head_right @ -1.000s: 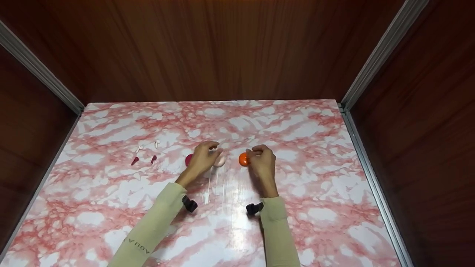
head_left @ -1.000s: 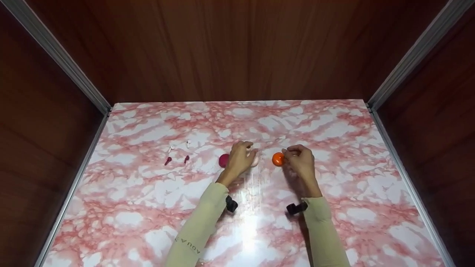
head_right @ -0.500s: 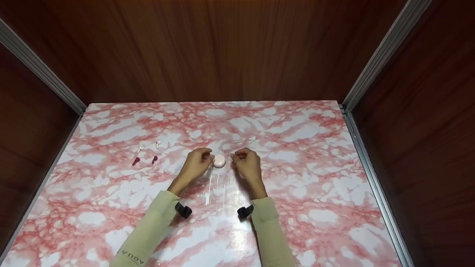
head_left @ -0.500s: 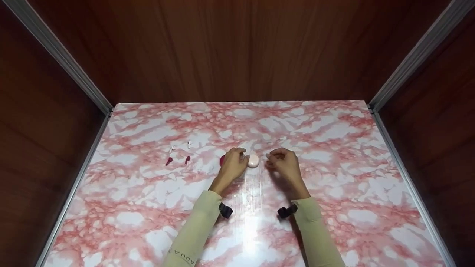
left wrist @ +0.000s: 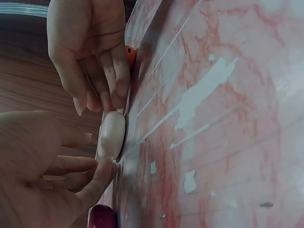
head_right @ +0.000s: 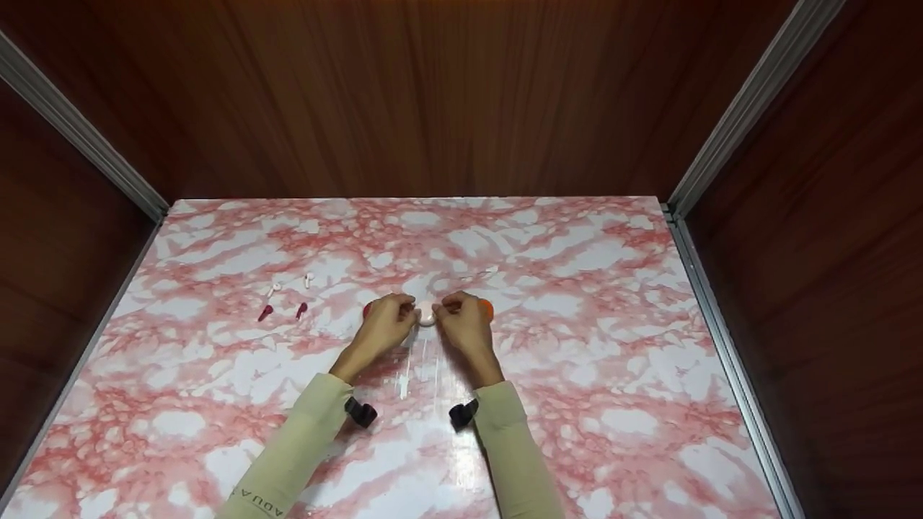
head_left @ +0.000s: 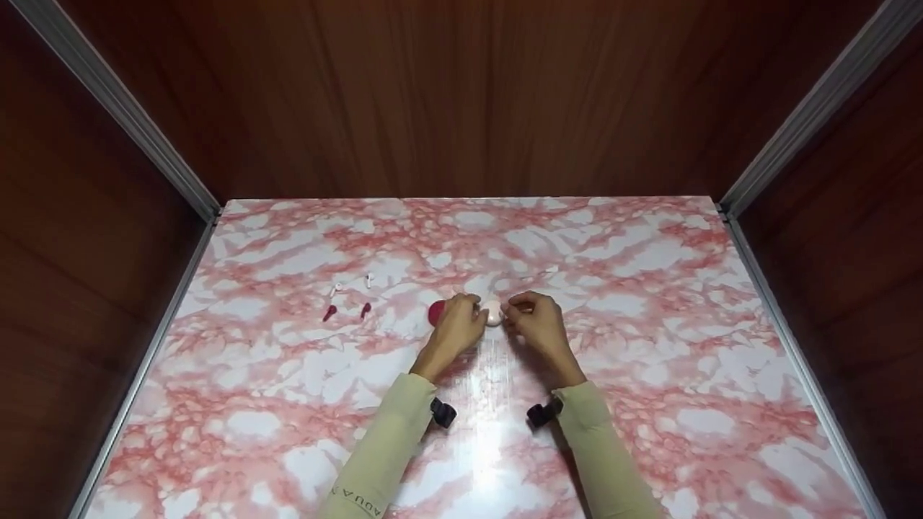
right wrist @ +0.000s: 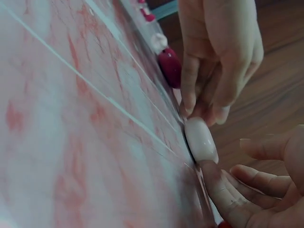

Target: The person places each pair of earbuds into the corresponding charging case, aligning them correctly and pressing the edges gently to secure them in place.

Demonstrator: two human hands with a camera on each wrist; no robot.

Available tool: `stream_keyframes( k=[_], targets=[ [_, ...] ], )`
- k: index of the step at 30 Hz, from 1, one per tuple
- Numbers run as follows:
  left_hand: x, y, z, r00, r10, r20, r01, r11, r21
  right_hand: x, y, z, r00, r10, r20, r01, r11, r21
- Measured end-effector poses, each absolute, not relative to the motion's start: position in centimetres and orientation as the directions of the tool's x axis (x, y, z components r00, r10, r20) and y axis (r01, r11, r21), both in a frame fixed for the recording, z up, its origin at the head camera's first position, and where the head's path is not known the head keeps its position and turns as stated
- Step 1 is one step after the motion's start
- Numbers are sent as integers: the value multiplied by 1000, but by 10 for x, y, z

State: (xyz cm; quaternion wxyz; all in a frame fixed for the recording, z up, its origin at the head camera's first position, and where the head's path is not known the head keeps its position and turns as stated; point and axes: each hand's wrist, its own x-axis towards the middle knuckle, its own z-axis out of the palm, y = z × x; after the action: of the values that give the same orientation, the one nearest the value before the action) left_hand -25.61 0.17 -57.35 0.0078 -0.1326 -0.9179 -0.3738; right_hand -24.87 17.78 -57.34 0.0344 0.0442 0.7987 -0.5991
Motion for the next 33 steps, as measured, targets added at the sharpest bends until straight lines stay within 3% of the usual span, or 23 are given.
stream_keyframes(
  k=[14,24,33],
  targets=[
    [-253,9,-578,-953,223,203,302,689,659,-247,172,-585,-995,82,-50,74,320,-944],
    [-252,4,-568,-976,182,120,201,540,817,-242,173,-576,-997,41,-68,77,274,-959],
    [-249,-4,-560,-974,225,29,123,418,900,-234,174,-570,-983,-27,-183,181,65,-981]
  ],
)
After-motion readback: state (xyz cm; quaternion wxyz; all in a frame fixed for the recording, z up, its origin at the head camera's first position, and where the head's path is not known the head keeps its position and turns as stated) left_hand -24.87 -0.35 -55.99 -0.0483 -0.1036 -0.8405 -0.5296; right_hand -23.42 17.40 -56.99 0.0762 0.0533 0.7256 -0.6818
